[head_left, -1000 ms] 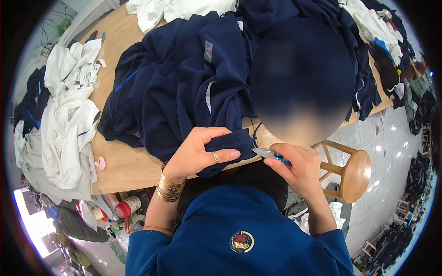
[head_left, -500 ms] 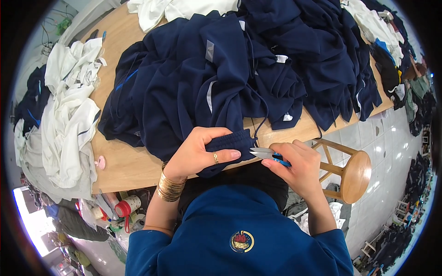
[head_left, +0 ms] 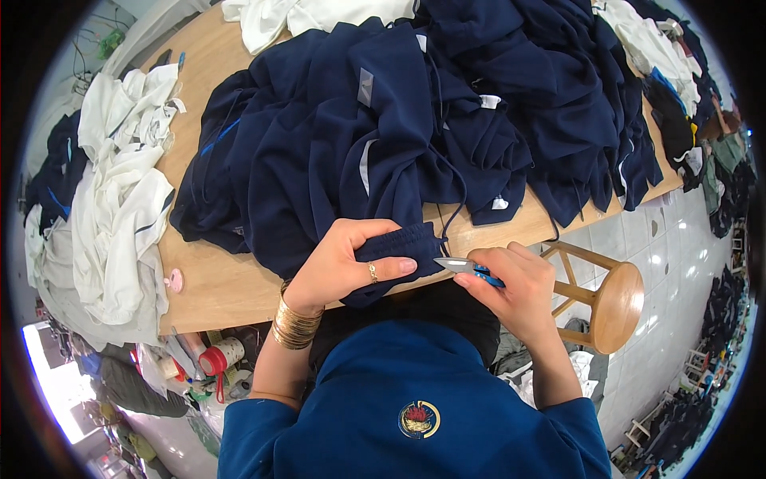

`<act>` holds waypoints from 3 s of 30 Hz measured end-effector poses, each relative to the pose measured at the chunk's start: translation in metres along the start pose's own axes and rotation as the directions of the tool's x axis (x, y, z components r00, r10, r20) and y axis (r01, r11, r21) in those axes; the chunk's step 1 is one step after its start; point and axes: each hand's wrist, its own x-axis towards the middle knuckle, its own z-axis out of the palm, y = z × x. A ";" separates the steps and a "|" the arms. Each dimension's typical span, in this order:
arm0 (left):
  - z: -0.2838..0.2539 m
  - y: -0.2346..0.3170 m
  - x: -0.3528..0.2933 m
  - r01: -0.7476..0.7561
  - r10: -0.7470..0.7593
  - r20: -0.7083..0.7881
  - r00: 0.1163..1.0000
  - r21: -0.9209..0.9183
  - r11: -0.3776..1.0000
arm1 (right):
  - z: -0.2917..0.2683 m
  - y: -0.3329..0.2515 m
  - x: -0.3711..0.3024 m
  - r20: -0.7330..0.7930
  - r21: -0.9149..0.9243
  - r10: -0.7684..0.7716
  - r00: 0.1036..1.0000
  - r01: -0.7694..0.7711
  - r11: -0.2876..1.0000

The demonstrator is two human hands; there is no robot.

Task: Trimming loose threads from dark blue garments using thread snips in a factory setting.

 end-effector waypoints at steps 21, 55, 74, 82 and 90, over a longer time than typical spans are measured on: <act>0.001 0.004 0.000 -0.042 0.041 0.034 0.999 0.053 0.998 | -0.007 -0.003 0.005 0.065 -0.113 -0.071 0.995 0.078 0.990; 0.003 -0.006 0.003 -0.140 0.141 -0.015 0.990 0.059 0.988 | 0.001 -0.014 0.012 0.015 -0.126 -0.147 0.989 0.148 0.981; 0.003 -0.005 0.004 -0.131 0.133 -0.040 0.990 0.041 0.991 | 0.009 -0.019 0.005 -0.034 -0.049 -0.016 0.999 0.014 0.999; 0.013 0.000 0.007 -0.169 0.176 -0.052 0.983 0.120 0.978 | 0.002 -0.019 0.001 -0.057 -0.136 -0.012 0.998 0.004 0.991; 0.014 -0.023 -0.007 -0.132 0.186 -0.376 0.908 0.166 0.977 | 0.020 -0.014 -0.002 -0.205 -0.067 -0.062 0.977 0.049 0.997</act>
